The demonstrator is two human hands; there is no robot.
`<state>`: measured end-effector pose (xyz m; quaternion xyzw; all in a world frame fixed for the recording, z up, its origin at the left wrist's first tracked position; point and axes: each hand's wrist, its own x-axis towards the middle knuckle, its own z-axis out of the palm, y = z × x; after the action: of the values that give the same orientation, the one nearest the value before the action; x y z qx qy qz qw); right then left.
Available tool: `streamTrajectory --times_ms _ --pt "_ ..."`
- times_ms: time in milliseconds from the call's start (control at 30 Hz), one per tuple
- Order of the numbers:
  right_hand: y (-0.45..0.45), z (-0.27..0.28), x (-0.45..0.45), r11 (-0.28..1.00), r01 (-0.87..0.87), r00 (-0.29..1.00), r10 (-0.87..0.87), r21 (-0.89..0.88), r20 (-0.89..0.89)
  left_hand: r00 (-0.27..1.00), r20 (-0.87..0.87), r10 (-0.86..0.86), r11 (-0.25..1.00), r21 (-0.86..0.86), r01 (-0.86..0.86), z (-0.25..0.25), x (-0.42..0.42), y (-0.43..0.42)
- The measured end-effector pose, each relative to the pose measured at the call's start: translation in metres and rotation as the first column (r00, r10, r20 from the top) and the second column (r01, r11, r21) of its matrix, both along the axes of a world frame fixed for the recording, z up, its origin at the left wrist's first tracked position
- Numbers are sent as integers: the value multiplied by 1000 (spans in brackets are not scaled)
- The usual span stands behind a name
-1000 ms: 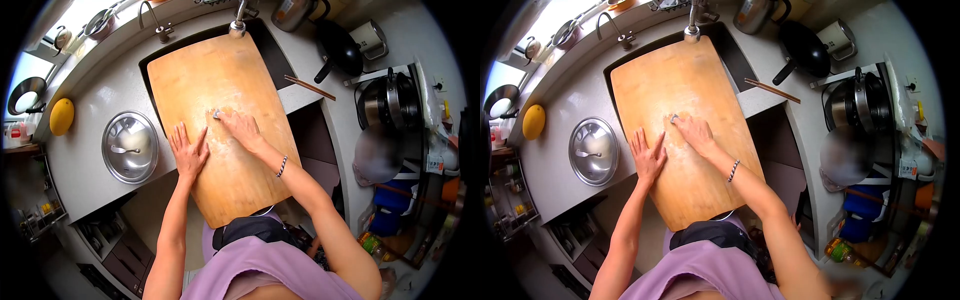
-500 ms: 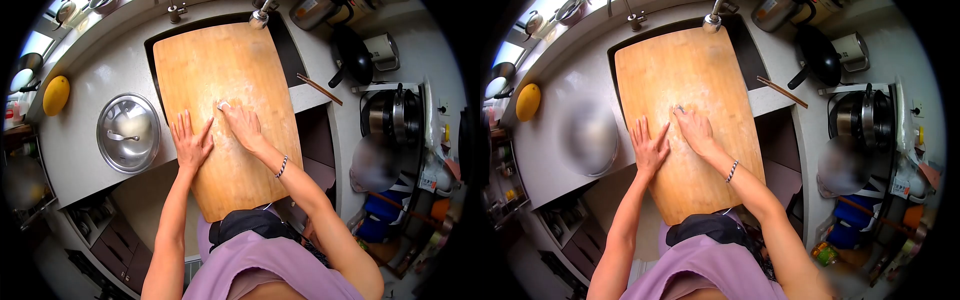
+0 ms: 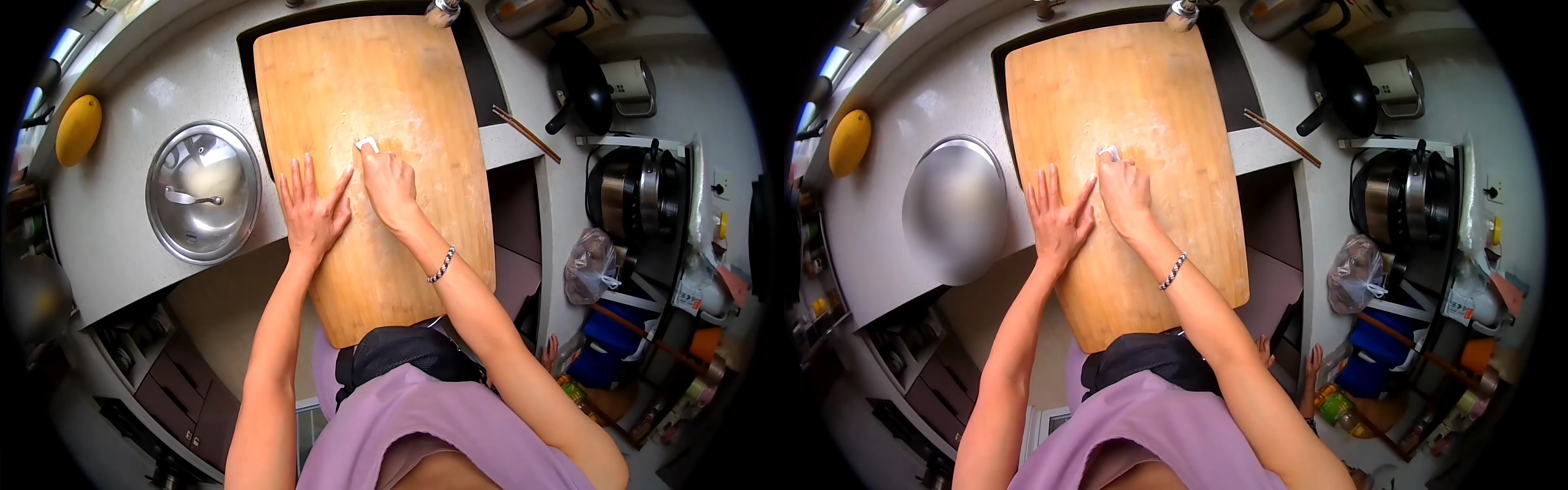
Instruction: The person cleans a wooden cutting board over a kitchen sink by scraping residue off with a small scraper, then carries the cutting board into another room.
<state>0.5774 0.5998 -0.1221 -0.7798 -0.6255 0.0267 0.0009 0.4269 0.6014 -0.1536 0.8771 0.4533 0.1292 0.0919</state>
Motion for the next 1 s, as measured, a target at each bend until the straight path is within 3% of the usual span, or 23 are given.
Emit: streamTrajectory --times_ms 133,1000 --pt "3 8 2 998 -25 999 24 -62 -27 997 82 -11 1000 -23 13 2 -2 2" --pt "19 10 -3 998 18 991 -25 -60 -128 998 62 9 998 -59 -5 -2 -1 0"
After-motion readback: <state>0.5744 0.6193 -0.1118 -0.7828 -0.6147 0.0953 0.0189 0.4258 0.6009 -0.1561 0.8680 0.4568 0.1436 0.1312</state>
